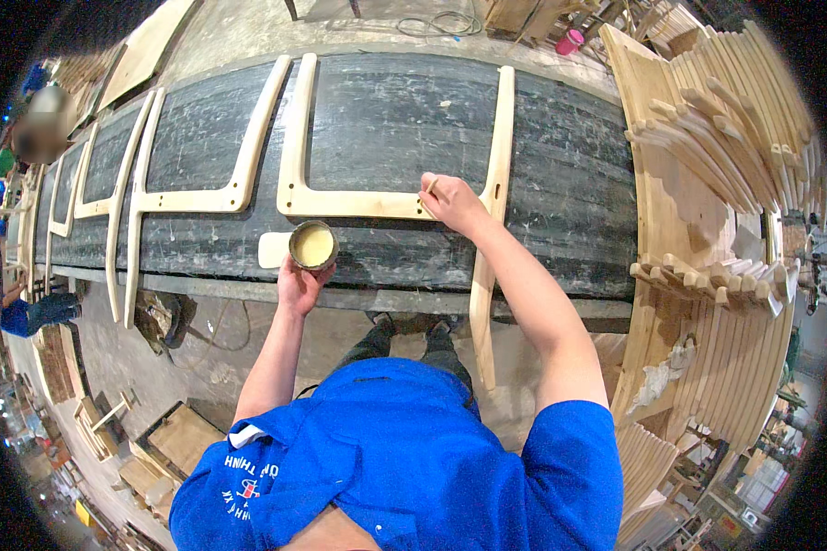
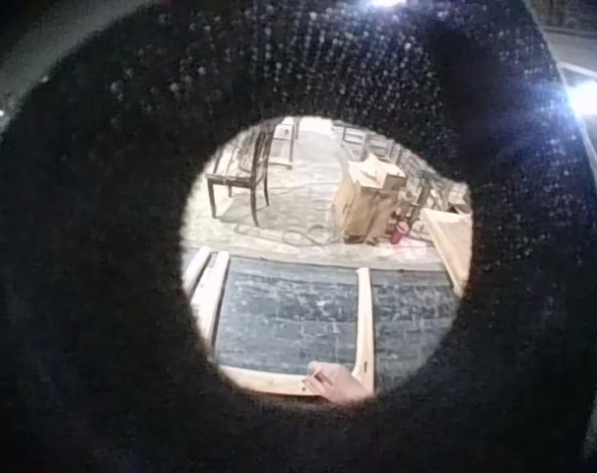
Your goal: The person applies a light-colored finish to wooden chair leg assemblies using a small brush and container. They repeatedly dip the brush, apply finish to the legs, and wipe excess with a cloth. The person handles multiple chair leg units one at a time, placing them on a nearby stack after finishing.
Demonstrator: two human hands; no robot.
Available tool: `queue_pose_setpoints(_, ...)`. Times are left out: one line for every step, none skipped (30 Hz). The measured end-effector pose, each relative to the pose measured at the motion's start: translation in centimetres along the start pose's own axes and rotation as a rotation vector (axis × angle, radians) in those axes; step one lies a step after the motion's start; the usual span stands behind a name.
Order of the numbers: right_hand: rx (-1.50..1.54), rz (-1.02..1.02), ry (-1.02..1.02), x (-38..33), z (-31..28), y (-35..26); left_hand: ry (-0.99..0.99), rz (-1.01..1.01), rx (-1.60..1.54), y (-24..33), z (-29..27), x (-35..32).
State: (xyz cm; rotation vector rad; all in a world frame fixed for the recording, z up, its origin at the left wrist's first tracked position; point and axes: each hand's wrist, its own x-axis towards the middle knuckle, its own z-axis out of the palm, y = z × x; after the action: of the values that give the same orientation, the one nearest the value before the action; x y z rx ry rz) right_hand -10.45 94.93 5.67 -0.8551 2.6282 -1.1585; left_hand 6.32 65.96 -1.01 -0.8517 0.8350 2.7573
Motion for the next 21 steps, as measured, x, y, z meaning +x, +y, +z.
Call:
queue_pose_setpoints(0.002, -0.011, -0.039, 0.3, -0.3, 0.1, -0.005, -0.005, 0.015, 0.0, 0.2, 0.1)
queue_pose_setpoints(-0.031, -0.073, -0.084, 0.5, -0.8, 0.3, -0.010, -0.008, 0.028, 0.0, 0.5, 0.2)
queue_pose_setpoints(-0.064, -0.132, -0.129, 0.6, -1.4, 0.6, -0.027, -0.011, 0.037, -0.1, 0.9, 0.4)
queue_pose_setpoints(-0.098, -0.189, -0.173, 0.4, -2.2, 0.9, -0.045, -0.016, 0.046, -0.3, 1.5, 0.8)
queue_pose_setpoints(-0.115, -0.188, -0.246, 0.2, -2.7, 0.7, -0.050, -0.012, 0.052, -0.4, 1.5, 0.9)
queue_pose_setpoints(-0.085, -0.229, -0.238, 0.1, -3.1, 0.5, -0.046, -0.026, 0.052, -0.5, 1.6, 1.1)
queue_pose_setpoints(-0.056, -0.269, -0.227, -0.1, -3.6, 0.3, -0.043, -0.042, 0.053, -0.6, 1.8, 1.7)
queue_pose_setpoints(-0.031, -0.310, -0.223, -0.2, -4.3, -0.1, -0.041, -0.056, 0.047, -0.9, 2.2, 2.3)
queue_pose_setpoints(0.016, -0.324, -0.132, -0.1, -4.3, -0.8, -0.029, -0.016, 0.117, -1.2, 2.4, 2.7)
queue_pose_setpoints(0.086, -0.219, -0.088, -0.4, -4.4, -1.5, 0.020, -0.004, 0.144, -1.5, 2.7, 3.2)
queue_pose_setpoints(0.150, -0.111, -0.045, -0.9, -4.8, -2.3, 0.046, 0.003, 0.158, -2.0, 3.4, 3.6)
queue_pose_setpoints(0.208, 0.005, 0.011, -1.7, -5.0, -2.4, 0.062, 0.003, 0.180, -2.7, 4.9, 4.0)
queue_pose_setpoints(0.353, 0.021, 0.108, -2.3, -4.7, -2.5, 0.085, -0.006, 0.157, -3.6, 6.2, 4.0)
queue_pose_setpoints(0.394, 0.027, 0.163, -2.8, -4.3, -2.8, 0.030, 0.007, 0.159, -4.2, 7.4, 4.1)
queue_pose_setpoints(0.435, 0.036, 0.216, -3.3, -3.9, -2.9, -0.023, 0.018, 0.160, -4.9, 8.3, 4.3)
queue_pose_setpoints(0.478, 0.044, 0.268, -3.7, -3.8, -2.8, -0.074, 0.030, 0.162, -5.7, 9.2, 4.3)
queue_pose_setpoints(0.280, -0.002, 0.287, -4.3, -3.9, -2.3, -0.027, 0.003, 0.166, -6.6, 10.0, 4.2)
queue_pose_setpoints(0.267, 0.062, 0.284, -5.0, -3.9, -1.9, -0.031, 0.001, 0.162, -7.5, 10.9, 4.1)
queue_pose_setpoints(0.254, 0.126, 0.279, -5.7, -3.9, -1.5, -0.035, 0.000, 0.158, -8.3, 11.6, 3.8)
queue_pose_setpoints(0.245, 0.186, 0.277, -6.4, -3.7, -1.1, -0.040, 0.003, 0.157, -8.9, 12.2, 3.6)
queue_pose_setpoints(0.458, 0.287, 0.326, -7.0, -3.3, -0.2, -0.121, -0.008, 0.178, -9.6, 13.0, 3.5)
